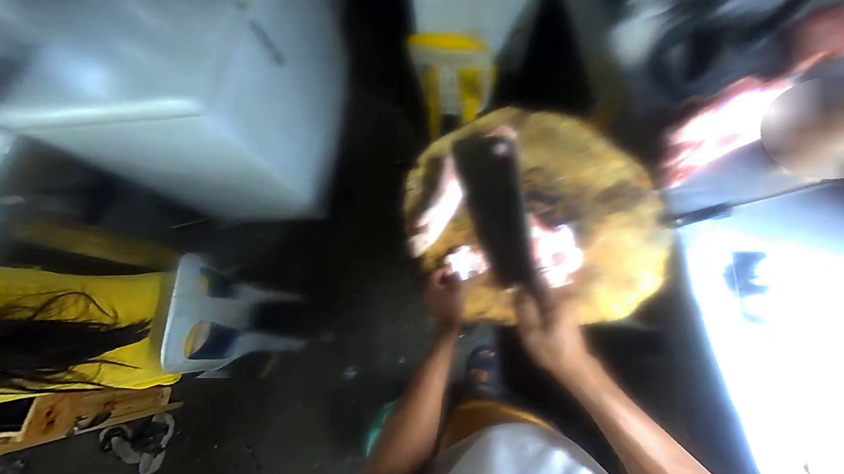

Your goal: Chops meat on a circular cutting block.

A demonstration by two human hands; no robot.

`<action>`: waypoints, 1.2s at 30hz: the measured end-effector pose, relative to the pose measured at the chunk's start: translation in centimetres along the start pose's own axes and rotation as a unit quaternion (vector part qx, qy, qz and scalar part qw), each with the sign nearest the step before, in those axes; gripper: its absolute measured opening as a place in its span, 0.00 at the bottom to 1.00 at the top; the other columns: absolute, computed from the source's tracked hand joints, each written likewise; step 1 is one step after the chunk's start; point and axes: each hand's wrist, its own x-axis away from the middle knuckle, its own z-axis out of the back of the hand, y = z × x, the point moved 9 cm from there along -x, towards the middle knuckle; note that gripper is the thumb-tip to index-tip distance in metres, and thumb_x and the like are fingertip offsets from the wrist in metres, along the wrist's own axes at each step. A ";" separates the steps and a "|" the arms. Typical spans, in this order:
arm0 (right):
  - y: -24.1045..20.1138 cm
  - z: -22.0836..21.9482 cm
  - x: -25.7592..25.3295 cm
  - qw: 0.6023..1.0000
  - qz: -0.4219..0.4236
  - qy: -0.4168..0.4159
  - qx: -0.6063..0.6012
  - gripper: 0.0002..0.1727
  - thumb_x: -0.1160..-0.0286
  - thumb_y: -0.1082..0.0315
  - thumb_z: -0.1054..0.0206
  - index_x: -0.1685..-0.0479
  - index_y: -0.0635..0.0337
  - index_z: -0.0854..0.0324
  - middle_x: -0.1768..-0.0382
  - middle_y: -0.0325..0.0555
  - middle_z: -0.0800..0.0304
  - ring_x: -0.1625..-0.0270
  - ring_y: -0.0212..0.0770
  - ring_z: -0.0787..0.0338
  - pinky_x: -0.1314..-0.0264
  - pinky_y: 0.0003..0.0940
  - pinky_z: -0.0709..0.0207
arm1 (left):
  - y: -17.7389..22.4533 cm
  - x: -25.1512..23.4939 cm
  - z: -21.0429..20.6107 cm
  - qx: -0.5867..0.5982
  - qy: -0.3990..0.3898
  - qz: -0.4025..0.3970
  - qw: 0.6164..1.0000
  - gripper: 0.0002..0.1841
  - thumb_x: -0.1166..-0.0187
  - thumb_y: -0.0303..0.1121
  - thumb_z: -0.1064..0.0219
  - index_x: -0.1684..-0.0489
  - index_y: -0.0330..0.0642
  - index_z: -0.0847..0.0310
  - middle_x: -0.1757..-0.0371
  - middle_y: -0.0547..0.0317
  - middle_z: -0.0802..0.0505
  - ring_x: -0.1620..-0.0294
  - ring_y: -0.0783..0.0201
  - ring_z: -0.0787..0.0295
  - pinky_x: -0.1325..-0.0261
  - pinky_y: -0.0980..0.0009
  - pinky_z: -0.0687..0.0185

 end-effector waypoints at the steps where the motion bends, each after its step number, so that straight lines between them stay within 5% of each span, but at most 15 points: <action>1: 0.5 -0.9 0.3 1.000 0.011 0.006 0.015 0.20 0.15 0.61 0.44 0.44 0.69 0.14 0.81 0.39 0.14 0.81 0.32 0.15 0.76 0.34 0.18 | 0.1 0.1 0.0 -0.002 -0.002 0.000 1.000 0.20 0.20 0.38 0.30 0.38 0.32 0.15 0.47 0.43 0.06 0.46 0.54 0.08 0.35 0.55 0.15; 3: 4.2 -4.6 0.9 0.984 -0.090 -0.109 0.110 0.22 0.16 0.59 0.44 0.35 0.62 0.16 0.72 0.49 0.08 0.70 0.48 0.07 0.65 0.50 0.13 | 0.5 0.2 0.1 -0.004 -0.002 0.002 1.000 0.19 0.20 0.37 0.29 0.39 0.32 0.14 0.47 0.43 0.06 0.45 0.54 0.08 0.35 0.54 0.15; 4: 6.7 -6.6 1.5 0.944 -0.186 -0.220 0.160 0.23 0.15 0.55 0.44 0.29 0.57 0.20 0.60 0.55 0.06 0.57 0.55 0.05 0.52 0.57 0.14 | 0.6 0.2 0.1 -0.001 -0.006 0.017 1.000 0.19 0.21 0.37 0.28 0.39 0.33 0.14 0.45 0.44 0.06 0.43 0.54 0.08 0.33 0.55 0.16; 5: 8.8 -8.2 2.2 0.892 -0.266 -0.312 0.188 0.25 0.15 0.53 0.43 0.27 0.55 0.23 0.47 0.58 0.07 0.43 0.59 0.07 0.40 0.62 0.16 | 0.7 0.4 0.2 0.009 -0.007 0.027 1.000 0.17 0.22 0.34 0.28 0.40 0.34 0.15 0.46 0.46 0.06 0.44 0.56 0.08 0.33 0.56 0.15; 7: 10.5 -9.3 2.9 0.848 -0.320 -0.372 0.201 0.25 0.17 0.51 0.41 0.29 0.55 0.21 0.40 0.59 0.10 0.34 0.60 0.10 0.35 0.64 0.20 | 0.6 0.2 0.7 0.031 0.006 0.034 0.999 0.15 0.23 0.32 0.27 0.43 0.34 0.14 0.50 0.48 0.06 0.49 0.59 0.09 0.38 0.58 0.14; 16: 11.4 -4.1 5.4 0.897 -0.324 -0.289 0.085 0.22 0.13 0.46 0.44 0.54 0.54 0.13 0.67 0.47 0.11 0.62 0.48 0.09 0.55 0.55 0.18 | -1.0 0.2 1.7 0.060 0.014 0.012 0.998 0.13 0.26 0.30 0.26 0.49 0.33 0.12 0.57 0.50 0.06 0.56 0.62 0.10 0.45 0.62 0.14; 20: 6.2 -2.4 3.8 0.939 -0.246 -0.226 0.081 0.23 0.11 0.48 0.48 0.39 0.51 0.14 0.65 0.46 0.08 0.60 0.47 0.08 0.52 0.53 0.16 | -1.3 0.8 1.5 0.010 -0.011 0.039 0.999 0.16 0.21 0.35 0.28 0.42 0.33 0.13 0.50 0.44 0.06 0.47 0.55 0.08 0.36 0.54 0.15; 23: 5.8 -4.5 3.2 0.940 -0.222 -0.239 0.097 0.24 0.11 0.50 0.48 0.28 0.51 0.19 0.63 0.49 0.07 0.58 0.51 0.07 0.51 0.54 0.16 | -1.1 1.0 1.4 0.020 -0.007 0.038 0.999 0.16 0.21 0.33 0.28 0.41 0.33 0.14 0.49 0.44 0.06 0.48 0.56 0.08 0.38 0.56 0.14; 26: 9.3 -8.2 3.7 0.870 -0.294 -0.359 0.169 0.23 0.14 0.51 0.46 0.30 0.53 0.20 0.44 0.58 0.08 0.38 0.60 0.09 0.38 0.64 0.18 | -1.2 1.1 1.7 0.072 0.005 0.035 0.997 0.16 0.24 0.31 0.26 0.43 0.32 0.14 0.51 0.47 0.07 0.50 0.59 0.09 0.40 0.58 0.13; 29: 11.8 -8.3 4.0 0.864 -0.322 -0.360 0.145 0.23 0.16 0.48 0.41 0.41 0.58 0.15 0.44 0.59 0.09 0.38 0.60 0.10 0.37 0.66 0.20 | 0.8 1.5 3.9 0.058 0.051 -0.010 0.997 0.14 0.27 0.29 0.25 0.46 0.33 0.13 0.54 0.49 0.06 0.54 0.63 0.08 0.44 0.63 0.12; 33: 15.4 -6.0 5.6 0.896 -0.367 -0.249 0.021 0.23 0.15 0.46 0.41 0.50 0.58 0.13 0.65 0.52 0.10 0.66 0.48 0.10 0.58 0.54 0.16 | 4.2 3.0 2.8 -0.094 -0.024 -0.168 0.981 0.18 0.27 0.30 0.24 0.39 0.38 0.11 0.35 0.45 0.11 0.34 0.54 0.13 0.28 0.57 0.17; 36: 14.4 -3.9 5.8 0.910 -0.353 -0.213 0.040 0.23 0.14 0.45 0.43 0.53 0.54 0.12 0.67 0.49 0.09 0.64 0.48 0.09 0.55 0.55 0.16 | 2.3 3.7 -1.2 -0.212 -0.152 -0.198 0.945 0.24 0.24 0.33 0.28 0.27 0.44 0.16 0.23 0.51 0.16 0.19 0.53 0.24 0.15 0.55 0.32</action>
